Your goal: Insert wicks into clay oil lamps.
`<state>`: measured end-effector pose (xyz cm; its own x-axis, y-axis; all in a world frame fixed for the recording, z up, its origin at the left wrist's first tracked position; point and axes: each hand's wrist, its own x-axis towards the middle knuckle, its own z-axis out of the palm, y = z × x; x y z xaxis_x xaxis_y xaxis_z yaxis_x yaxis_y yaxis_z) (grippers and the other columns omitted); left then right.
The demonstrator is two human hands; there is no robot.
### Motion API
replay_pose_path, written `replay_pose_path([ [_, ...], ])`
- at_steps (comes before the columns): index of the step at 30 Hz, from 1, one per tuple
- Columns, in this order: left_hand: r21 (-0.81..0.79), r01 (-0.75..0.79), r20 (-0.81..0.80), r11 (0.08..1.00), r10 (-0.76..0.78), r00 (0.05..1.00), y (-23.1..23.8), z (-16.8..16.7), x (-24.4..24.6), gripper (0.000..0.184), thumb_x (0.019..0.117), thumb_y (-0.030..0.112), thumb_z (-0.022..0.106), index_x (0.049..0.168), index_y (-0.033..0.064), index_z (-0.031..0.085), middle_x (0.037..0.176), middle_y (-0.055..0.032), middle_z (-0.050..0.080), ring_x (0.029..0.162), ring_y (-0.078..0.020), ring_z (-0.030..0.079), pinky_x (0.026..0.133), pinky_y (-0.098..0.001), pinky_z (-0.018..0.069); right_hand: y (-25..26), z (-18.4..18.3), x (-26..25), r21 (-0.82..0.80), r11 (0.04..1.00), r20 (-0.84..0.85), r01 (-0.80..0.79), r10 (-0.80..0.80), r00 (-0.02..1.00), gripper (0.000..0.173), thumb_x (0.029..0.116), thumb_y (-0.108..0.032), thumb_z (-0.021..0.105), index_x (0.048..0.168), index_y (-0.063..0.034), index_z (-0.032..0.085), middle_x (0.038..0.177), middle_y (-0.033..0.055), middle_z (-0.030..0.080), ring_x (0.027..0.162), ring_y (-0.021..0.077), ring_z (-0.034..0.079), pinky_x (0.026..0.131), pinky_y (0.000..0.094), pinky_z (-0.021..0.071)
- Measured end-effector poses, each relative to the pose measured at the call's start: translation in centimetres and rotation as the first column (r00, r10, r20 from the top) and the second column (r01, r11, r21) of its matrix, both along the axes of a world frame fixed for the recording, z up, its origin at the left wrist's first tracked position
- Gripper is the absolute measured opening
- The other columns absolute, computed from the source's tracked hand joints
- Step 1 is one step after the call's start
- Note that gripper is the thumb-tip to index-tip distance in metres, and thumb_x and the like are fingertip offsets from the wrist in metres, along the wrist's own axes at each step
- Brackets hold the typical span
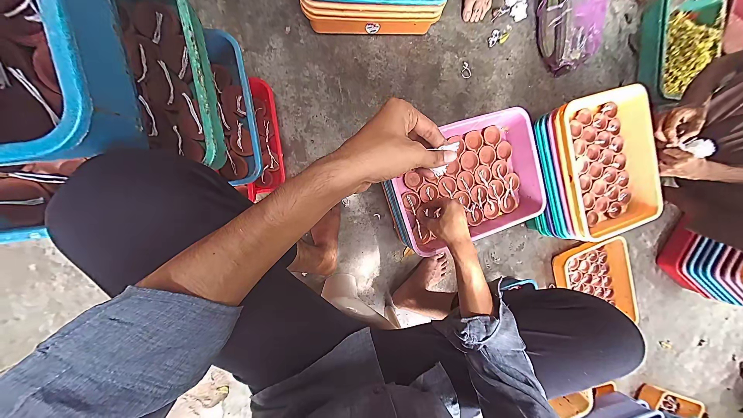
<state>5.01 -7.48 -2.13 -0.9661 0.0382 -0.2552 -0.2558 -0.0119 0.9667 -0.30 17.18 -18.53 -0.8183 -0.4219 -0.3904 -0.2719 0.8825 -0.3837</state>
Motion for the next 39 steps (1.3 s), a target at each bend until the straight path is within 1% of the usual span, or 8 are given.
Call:
replay_pose_path([
  [3, 0.028, 0.012, -0.002, 1.0, -0.012, 1.0, 0.3, -0.5, 0.0, 0.019, 0.0936, 0.011, 0.075, 0.105, -0.0034, 0.072, 0.091, -0.0097, 0.075, 0.079, -0.0143, 0.075, 0.077, -0.0284, 0.0644, 0.6, 3.1, -0.9, -0.112, 0.993, -0.064, 0.022, -0.03, 0.998, 0.018, 0.085, -0.012, 0.078, 0.103, -0.0106, 0.078, 0.094, 0.0103, 0.073, 0.088, 0.0333, 0.068, 0.076, 0.06, 0.0538],
  [8, 0.127, 0.025, 0.022, 0.992, -0.028, 0.999, 1.0, -1.0, 0.0, 0.02, 0.0943, 0.007, 0.073, 0.11, -0.0046, 0.07, 0.096, -0.0108, 0.073, 0.082, -0.0155, 0.074, 0.078, -0.0297, 0.0641, 0.9, 8.9, -1.6, -0.508, 0.861, -0.151, 0.019, -0.11, 0.982, 0.018, 0.0885, -0.01, 0.074, 0.105, -0.0137, 0.078, 0.096, 0.0004, 0.074, 0.073, 0.0116, 0.067, 0.057, 0.031, 0.0542],
  [13, 0.193, 0.029, 0.046, 0.981, -0.039, 0.998, 1.2, -0.8, 0.1, 0.02, 0.0998, 0.006, 0.065, 0.117, -0.0049, 0.069, 0.099, -0.0122, 0.074, 0.087, -0.0179, 0.074, 0.083, -0.0318, 0.0629, -0.2, 13.5, 0.2, -0.833, 0.524, 0.08, 0.176, -0.201, 0.976, 0.02, 0.0878, -0.001, 0.074, 0.107, -0.0068, 0.077, 0.1, 0.0047, 0.073, 0.083, 0.0143, 0.069, 0.069, 0.0275, 0.0596],
  [17, 0.208, 0.012, 0.077, 0.978, -0.028, 0.997, 1.4, -0.8, 0.0, 0.02, 0.103, 0.007, 0.06, 0.116, -0.0038, 0.072, 0.104, -0.0133, 0.075, 0.093, -0.0204, 0.074, 0.087, -0.0352, 0.0621, -0.8, 14.2, 1.0, -0.901, 0.399, 0.108, 0.169, -0.171, 0.979, 0.02, 0.089, 0.001, 0.073, 0.108, -0.0039, 0.076, 0.104, 0.0069, 0.073, 0.084, 0.0147, 0.069, 0.072, 0.0279, 0.0607],
  [21, 0.174, -0.001, 0.063, 0.985, -0.01, 0.998, 1.6, -1.1, 0.1, 0.019, 0.1024, 0.007, 0.061, 0.112, -0.0031, 0.074, 0.105, -0.0135, 0.075, 0.094, -0.0215, 0.074, 0.087, -0.0369, 0.0621, -1.4, 14.2, 1.6, -0.924, 0.363, 0.068, 0.117, -0.144, 0.987, 0.018, 0.0902, -0.001, 0.074, 0.108, -0.0012, 0.076, 0.107, 0.0092, 0.074, 0.088, 0.0168, 0.071, 0.077, 0.0305, 0.0616],
  [27, 0.189, 0.012, 0.05, 0.982, -0.022, 0.999, 1.8, -0.7, 0.3, 0.017, 0.1016, 0.004, 0.061, 0.11, -0.0042, 0.073, 0.102, -0.0127, 0.075, 0.094, -0.0212, 0.074, 0.088, -0.0388, 0.0623, -1.6, 14.3, 1.6, -0.907, 0.413, -0.01, 0.085, -0.223, 0.975, 0.005, 0.089, -0.01, 0.079, 0.089, -0.0082, 0.074, 0.088, 0.0017, 0.07, 0.072, 0.0118, 0.065, 0.064, 0.0262, 0.0571],
  [31, 0.19, 0.021, 0.034, 0.981, -0.028, 0.999, 1.7, -0.5, 0.4, 0.018, 0.1017, 0.004, 0.06, 0.112, -0.0041, 0.073, 0.102, -0.0129, 0.075, 0.091, -0.0202, 0.074, 0.085, -0.0362, 0.0622, -0.9, 15.2, 1.4, -0.9, 0.422, 0.051, 0.111, -0.152, 0.987, 0.03, 0.08, -0.001, 0.083, 0.105, -0.0085, 0.068, 0.101, 0.0053, 0.069, 0.084, 0.0174, 0.069, 0.069, 0.0305, 0.0613],
  [39, 0.13, 0.025, 0.015, 0.991, -0.027, 1.0, 1.9, -0.5, 0.5, 0.019, 0.102, 0.006, 0.06, 0.108, -0.0002, 0.077, 0.102, -0.0103, 0.076, 0.093, -0.0168, 0.073, 0.083, -0.0321, 0.0612, -1.7, 16.2, 2.2, -0.923, 0.379, 0.017, 0.069, -0.139, 0.99, 0.03, 0.0822, 0.005, 0.08, 0.111, -0.0003, 0.071, 0.102, 0.0098, 0.074, 0.085, 0.0186, 0.072, 0.074, 0.0308, 0.0635],
])
